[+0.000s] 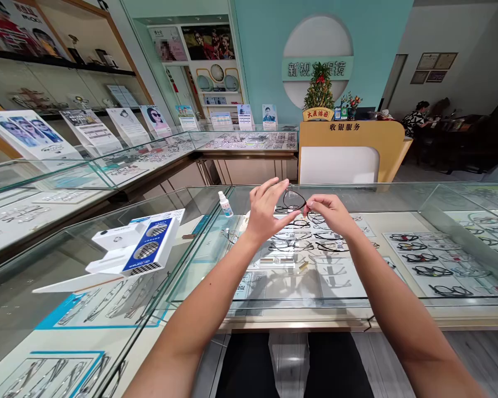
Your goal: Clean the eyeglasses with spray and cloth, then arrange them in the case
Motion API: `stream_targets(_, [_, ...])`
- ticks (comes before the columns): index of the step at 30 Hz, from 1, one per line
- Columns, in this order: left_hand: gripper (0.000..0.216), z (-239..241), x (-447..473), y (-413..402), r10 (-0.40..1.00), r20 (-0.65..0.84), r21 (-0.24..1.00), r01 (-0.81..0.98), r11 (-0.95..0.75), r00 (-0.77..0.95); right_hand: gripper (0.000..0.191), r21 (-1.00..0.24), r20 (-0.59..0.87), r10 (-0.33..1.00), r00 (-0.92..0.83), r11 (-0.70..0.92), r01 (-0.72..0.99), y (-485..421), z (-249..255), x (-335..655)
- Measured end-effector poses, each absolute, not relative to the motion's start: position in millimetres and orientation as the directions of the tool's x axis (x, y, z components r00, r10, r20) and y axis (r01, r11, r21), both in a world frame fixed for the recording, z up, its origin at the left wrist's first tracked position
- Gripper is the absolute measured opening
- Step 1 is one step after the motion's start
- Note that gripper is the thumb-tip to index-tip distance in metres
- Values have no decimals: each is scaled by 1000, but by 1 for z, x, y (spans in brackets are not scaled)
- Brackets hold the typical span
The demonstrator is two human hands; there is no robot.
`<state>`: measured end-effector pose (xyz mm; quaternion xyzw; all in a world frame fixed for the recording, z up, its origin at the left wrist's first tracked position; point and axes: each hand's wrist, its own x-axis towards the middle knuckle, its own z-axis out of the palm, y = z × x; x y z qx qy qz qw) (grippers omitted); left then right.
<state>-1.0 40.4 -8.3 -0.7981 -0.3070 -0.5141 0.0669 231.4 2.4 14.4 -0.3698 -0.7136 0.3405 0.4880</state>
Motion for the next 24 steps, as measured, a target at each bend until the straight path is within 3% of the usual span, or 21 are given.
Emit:
stream_targets(5, [65, -1, -3, 37, 444, 861, 246, 561, -790, 248, 37, -806, 480, 844, -240, 532, 257, -5, 21, 232])
stream_targets(10, [67, 33, -7, 31, 363, 925, 236, 576, -782, 114, 29, -642, 709, 704, -35, 666, 380, -11, 50, 233])
stream_targets(17, [74, 114, -8, 25, 172, 977, 211, 534, -819, -122, 75, -258, 916, 389, -99, 760, 597, -28, 132, 228])
stream_targets(20, [68, 130, -6, 15, 101, 979, 185, 562, -806, -177, 69, -189, 955, 293, -45, 718, 670, -37, 144, 216])
stream_targets(24, [68, 132, -10, 3, 79, 983, 162, 599, -784, -163, 60, -186, 968, 252, 8, 692, 697, -44, 140, 207])
